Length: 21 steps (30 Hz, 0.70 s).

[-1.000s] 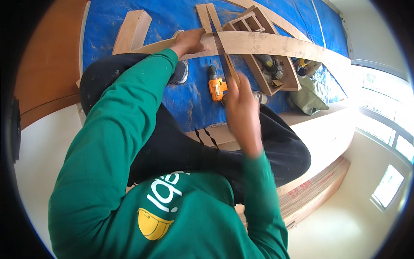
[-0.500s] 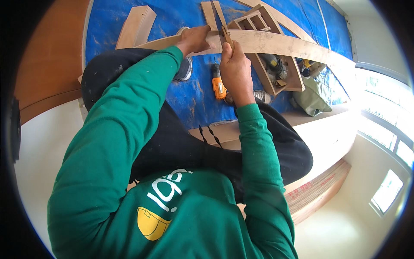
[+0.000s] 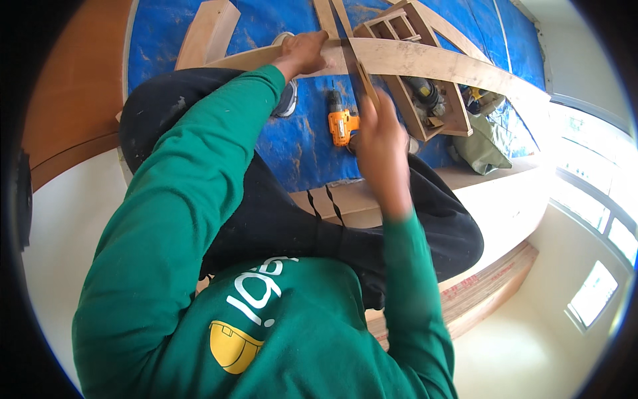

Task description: The person measures and marks a wooden plank with a tape measure and pencil, then uses a hand saw to cut the plank into smaller pieces. The person also uses a cordless drill to fasten pieces together.

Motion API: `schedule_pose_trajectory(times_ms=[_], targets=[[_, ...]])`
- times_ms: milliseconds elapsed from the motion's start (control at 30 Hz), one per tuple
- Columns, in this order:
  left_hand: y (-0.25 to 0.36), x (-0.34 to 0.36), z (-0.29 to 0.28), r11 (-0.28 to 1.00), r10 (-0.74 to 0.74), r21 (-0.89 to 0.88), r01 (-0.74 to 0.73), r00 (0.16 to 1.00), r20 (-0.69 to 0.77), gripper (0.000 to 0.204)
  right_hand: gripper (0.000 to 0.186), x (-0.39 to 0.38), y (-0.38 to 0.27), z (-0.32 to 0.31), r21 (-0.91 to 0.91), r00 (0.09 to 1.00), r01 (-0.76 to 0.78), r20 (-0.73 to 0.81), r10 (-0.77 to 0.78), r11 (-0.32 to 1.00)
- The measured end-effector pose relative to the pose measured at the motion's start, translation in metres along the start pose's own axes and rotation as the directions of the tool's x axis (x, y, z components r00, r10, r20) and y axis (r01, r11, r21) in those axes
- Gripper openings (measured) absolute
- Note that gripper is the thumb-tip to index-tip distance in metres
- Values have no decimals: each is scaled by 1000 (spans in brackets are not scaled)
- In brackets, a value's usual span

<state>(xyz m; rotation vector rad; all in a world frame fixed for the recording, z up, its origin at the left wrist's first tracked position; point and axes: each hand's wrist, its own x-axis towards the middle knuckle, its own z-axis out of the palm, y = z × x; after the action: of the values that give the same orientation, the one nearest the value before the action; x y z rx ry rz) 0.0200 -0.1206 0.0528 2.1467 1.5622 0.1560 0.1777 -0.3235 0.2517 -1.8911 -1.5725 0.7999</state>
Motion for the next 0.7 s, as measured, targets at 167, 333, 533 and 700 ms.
schedule_pose_trajectory(times_ms=[167,333,533,700], targets=[[1,-3,-14,1000,0,-18,1,999,47,70,30,66,21,41,-85,996,54,-61,-59,995],[-2,1,-8,1000,12,-19,-12,1000,16,73,36,-85,-46,-53,-55,969,-242,37,245,969],[-1,3,5,1000,-11,6,11,1000,-12,66,40,-107,-49,-64,-114,999,-36,-6,35,993],[1,1,-5,1000,-9,4,9,999,42,66,36,56,24,44,-90,998,31,-56,-36,995]])
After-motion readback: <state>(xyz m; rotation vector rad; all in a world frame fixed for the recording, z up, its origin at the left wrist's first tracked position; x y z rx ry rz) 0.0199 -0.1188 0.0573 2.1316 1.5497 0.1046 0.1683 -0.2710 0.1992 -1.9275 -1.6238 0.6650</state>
